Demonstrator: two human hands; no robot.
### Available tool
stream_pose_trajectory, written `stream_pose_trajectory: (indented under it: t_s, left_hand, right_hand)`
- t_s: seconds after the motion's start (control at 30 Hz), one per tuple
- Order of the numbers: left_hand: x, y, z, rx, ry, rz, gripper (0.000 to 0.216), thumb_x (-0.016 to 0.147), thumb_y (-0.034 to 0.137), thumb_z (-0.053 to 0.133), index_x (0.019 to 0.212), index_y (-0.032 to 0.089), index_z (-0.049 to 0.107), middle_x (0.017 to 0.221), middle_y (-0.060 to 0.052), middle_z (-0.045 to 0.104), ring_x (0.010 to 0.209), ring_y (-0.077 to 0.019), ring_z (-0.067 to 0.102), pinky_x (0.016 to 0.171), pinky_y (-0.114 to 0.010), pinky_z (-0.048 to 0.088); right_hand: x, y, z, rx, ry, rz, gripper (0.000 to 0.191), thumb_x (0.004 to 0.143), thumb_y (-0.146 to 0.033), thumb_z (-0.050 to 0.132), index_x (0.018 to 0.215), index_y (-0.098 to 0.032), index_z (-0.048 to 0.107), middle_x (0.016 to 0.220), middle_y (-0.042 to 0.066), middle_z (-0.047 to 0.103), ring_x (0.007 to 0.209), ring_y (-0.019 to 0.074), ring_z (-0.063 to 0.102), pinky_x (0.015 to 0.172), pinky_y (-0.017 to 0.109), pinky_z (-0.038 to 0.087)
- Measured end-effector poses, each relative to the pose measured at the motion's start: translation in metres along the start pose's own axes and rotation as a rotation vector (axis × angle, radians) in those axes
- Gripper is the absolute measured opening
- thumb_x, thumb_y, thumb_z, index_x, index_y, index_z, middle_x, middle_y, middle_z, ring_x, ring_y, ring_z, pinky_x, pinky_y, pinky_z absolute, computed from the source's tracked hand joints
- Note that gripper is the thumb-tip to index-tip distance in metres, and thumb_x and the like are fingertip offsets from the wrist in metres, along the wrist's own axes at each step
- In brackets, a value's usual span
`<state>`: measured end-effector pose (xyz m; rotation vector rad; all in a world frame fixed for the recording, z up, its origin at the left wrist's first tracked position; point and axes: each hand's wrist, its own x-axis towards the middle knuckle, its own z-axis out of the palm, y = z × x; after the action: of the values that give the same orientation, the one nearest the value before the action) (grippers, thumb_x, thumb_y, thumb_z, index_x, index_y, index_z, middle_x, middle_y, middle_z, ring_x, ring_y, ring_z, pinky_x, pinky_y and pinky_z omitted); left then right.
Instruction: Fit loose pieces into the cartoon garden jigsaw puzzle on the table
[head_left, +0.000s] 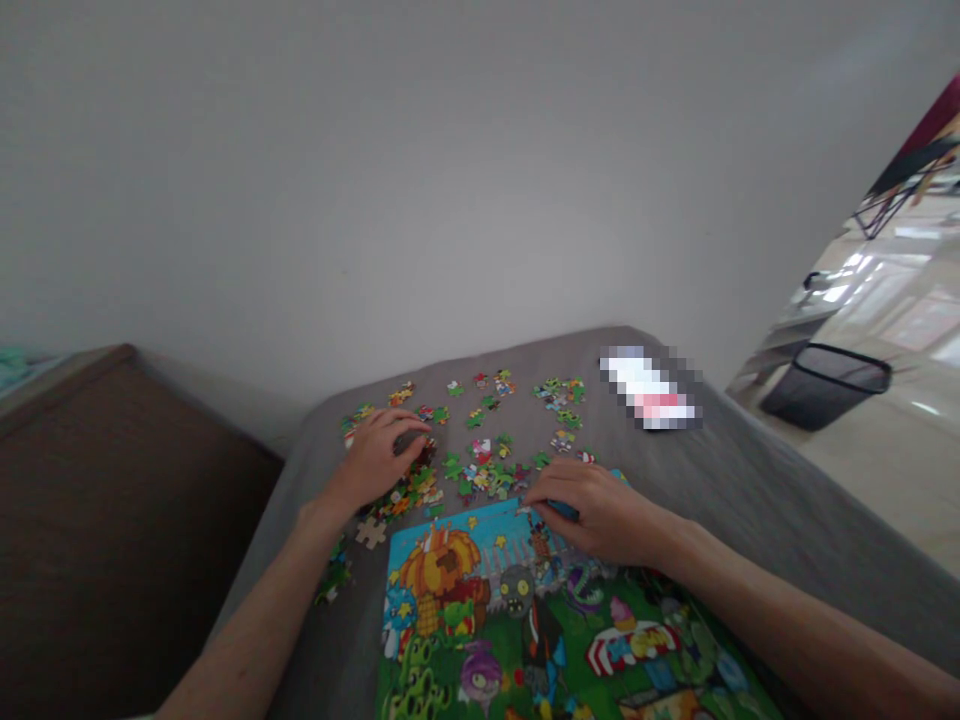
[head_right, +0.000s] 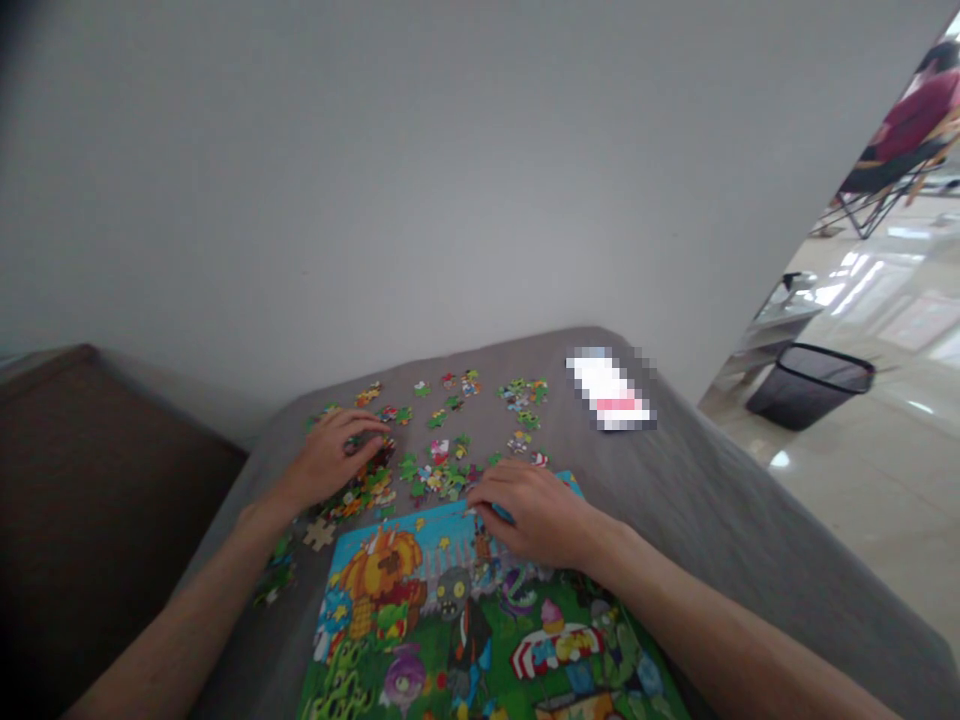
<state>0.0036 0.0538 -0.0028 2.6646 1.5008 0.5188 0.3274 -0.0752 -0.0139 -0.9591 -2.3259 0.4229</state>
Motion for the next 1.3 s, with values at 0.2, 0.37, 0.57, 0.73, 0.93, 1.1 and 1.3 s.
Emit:
stream_pose_trajectory:
  t_s: [0.2,0.37,0.57,0.73,0.93,1.1,1.3]
  left_hand:
    - [0.053,0.049,0.028,0.030,-0.069,0.002,0.030,0.102,0.038,0.063,0.124,0.018,0.068,0.128,-0.010,0.068,0.121,-0.0274,0.063,0.107,-0.052,0.051]
    - [0.084,0.067,0.046,0.052,-0.151,-0.026,0.036,0.101,0.037,0.066,0.132,0.018,0.062,0.135,-0.012,0.063,0.114,-0.0263,0.066,0.096,-0.049,0.058]
    - [0.103,0.075,0.044,-0.080,-0.229,-0.077,0.036,0.101,0.038,0.067,0.131,0.017,0.063,0.132,-0.011,0.064,0.112,-0.0258,0.067,0.095,-0.048,0.059]
    - [0.078,0.108,0.025,-0.340,-0.262,-0.033,0.018,0.103,0.025,0.057,0.115,0.017,0.069,0.108,-0.007,0.076,0.098,-0.0203,0.071,0.091,-0.037,0.057]
    - [-0.001,0.167,0.009,-0.601,-0.434,0.122,0.012,0.095,0.029,0.060,0.097,0.023,0.070,0.086,0.002,0.078,0.072,-0.0152,0.070,0.069,-0.027,0.054]
    - [-0.023,0.203,0.016,-0.636,-0.403,0.220,0.016,0.093,0.035,0.065,0.084,0.026,0.075,0.084,0.001,0.076,0.080,-0.0190,0.069,0.073,-0.032,0.051]
    - [-0.027,0.225,0.035,-0.735,-0.482,0.171,0.020,0.092,0.023,0.066,0.108,0.027,0.079,0.084,0.002,0.080,0.071,-0.0177,0.072,0.066,-0.030,0.053]
  right_hand:
    - [-0.001,0.001,-0.003,-0.002,0.004,0.008,0.020,0.099,-0.011,0.055,0.103,-0.017,0.074,0.094,0.008,0.075,0.089,0.0199,0.067,0.081,0.032,0.050]
    - [-0.001,0.004,-0.007,-0.009,0.017,0.007,0.021,0.099,-0.011,0.054,0.105,-0.016,0.074,0.094,0.009,0.076,0.090,0.0205,0.068,0.083,0.033,0.052]
    - [-0.002,0.010,-0.010,-0.014,0.027,-0.025,0.022,0.100,-0.014,0.053,0.105,-0.014,0.074,0.095,0.011,0.076,0.089,0.0218,0.069,0.083,0.035,0.053]
    - [-0.002,0.030,-0.020,-0.045,0.217,0.072,0.021,0.099,-0.015,0.054,0.104,-0.016,0.074,0.097,0.010,0.077,0.090,0.0216,0.069,0.085,0.036,0.053]
    - [-0.003,0.043,-0.028,-0.081,0.288,0.157,0.021,0.096,-0.015,0.053,0.103,-0.015,0.073,0.094,0.009,0.076,0.088,0.0185,0.067,0.084,0.032,0.051]
    - [-0.001,0.040,-0.022,-0.074,0.214,0.158,0.019,0.096,-0.015,0.055,0.103,-0.018,0.073,0.099,0.006,0.076,0.093,0.0165,0.067,0.088,0.030,0.050]
    - [0.001,0.038,-0.023,-0.065,0.182,0.162,0.019,0.098,-0.013,0.055,0.104,-0.017,0.073,0.099,0.006,0.076,0.094,0.0169,0.066,0.089,0.031,0.050]
